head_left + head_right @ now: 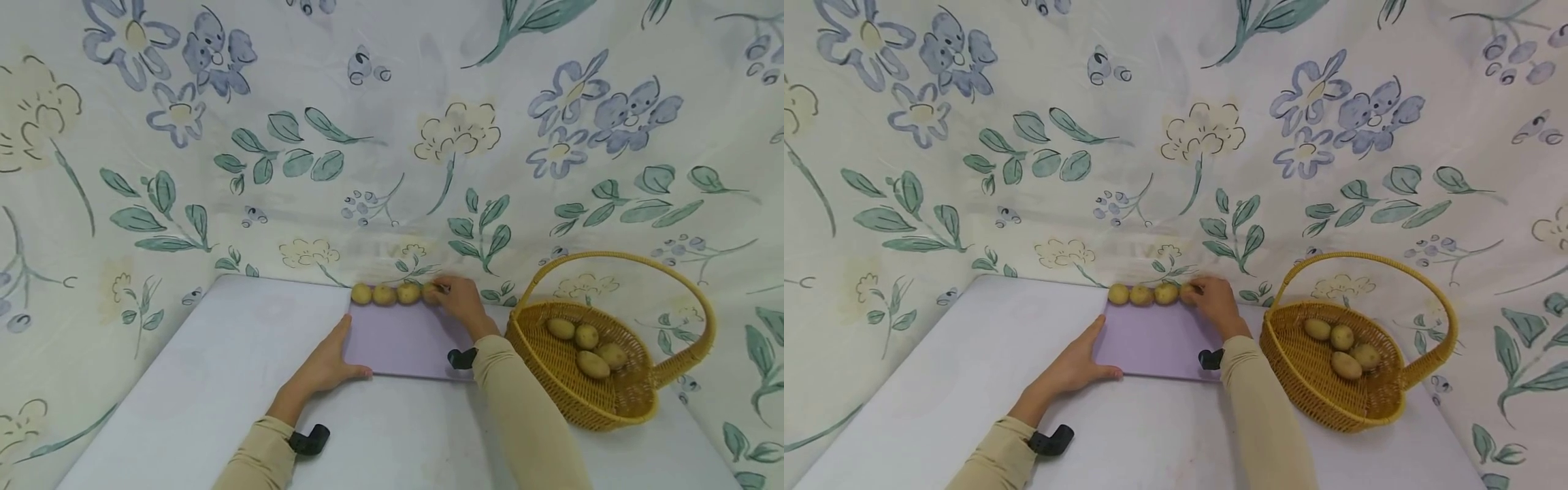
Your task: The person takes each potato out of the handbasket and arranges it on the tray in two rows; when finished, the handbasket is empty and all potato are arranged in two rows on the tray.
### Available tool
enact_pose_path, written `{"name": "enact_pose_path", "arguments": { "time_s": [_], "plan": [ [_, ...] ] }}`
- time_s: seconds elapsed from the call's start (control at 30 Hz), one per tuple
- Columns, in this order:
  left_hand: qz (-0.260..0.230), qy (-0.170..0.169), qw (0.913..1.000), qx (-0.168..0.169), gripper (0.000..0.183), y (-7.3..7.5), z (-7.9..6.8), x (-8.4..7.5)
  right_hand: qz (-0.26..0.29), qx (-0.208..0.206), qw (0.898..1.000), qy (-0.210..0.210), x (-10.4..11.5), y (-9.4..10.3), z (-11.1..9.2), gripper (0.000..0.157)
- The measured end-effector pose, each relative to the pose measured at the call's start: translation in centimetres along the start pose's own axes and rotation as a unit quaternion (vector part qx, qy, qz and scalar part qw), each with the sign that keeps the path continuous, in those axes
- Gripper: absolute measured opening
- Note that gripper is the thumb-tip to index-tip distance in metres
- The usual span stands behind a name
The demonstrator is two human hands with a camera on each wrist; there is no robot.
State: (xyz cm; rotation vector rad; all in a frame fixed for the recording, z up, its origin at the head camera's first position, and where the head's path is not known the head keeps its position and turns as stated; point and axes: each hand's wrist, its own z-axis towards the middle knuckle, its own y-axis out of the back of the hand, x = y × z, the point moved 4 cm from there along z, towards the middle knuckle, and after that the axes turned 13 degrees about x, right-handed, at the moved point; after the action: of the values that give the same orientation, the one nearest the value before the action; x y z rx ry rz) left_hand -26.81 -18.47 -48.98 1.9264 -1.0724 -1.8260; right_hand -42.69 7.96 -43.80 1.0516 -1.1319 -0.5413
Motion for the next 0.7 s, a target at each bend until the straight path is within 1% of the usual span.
{"name": "enact_pose_path", "arguments": {
  "time_s": [0.1,0.23,0.33,0.4,0.53,0.6,0.7],
  "plan": [
    [0.0,0.003,1.0,0.001,0.131,0.1,-0.1,0.0,0.008,-0.009,1.0,-0.001,0.1,0.5,-0.4,0.038],
    [0.006,0.005,1.0,0.003,0.131,0.2,-0.1,0.1,0.018,-0.023,0.999,0.016,0.4,1.4,-1.0,0.038],
    [0.009,0.004,1.0,0.001,0.132,0.3,-0.2,0.1,0.031,-0.021,0.999,0.027,0.5,1.9,-1.4,0.04],
    [0.008,0.003,1.0,-0.001,0.132,0.3,-0.2,0.2,0.048,-0.013,0.998,0.03,0.4,2.1,-1.7,0.042],
    [0.004,-0.001,1.0,-0.002,0.132,0.2,-0.2,0.2,0.089,0.004,0.996,0.019,0.1,3.2,-2.9,0.042],
    [0.001,-0.002,1.0,0.001,0.131,0.1,0.0,0.2,0.109,0.019,0.994,0.013,-0.1,3.9,-3.6,0.041],
    [-0.001,-0.003,1.0,0.0,0.131,-0.1,0.1,0.1,0.122,0.048,0.991,0.009,-0.4,4.6,-4.8,0.043]
  ]
}}
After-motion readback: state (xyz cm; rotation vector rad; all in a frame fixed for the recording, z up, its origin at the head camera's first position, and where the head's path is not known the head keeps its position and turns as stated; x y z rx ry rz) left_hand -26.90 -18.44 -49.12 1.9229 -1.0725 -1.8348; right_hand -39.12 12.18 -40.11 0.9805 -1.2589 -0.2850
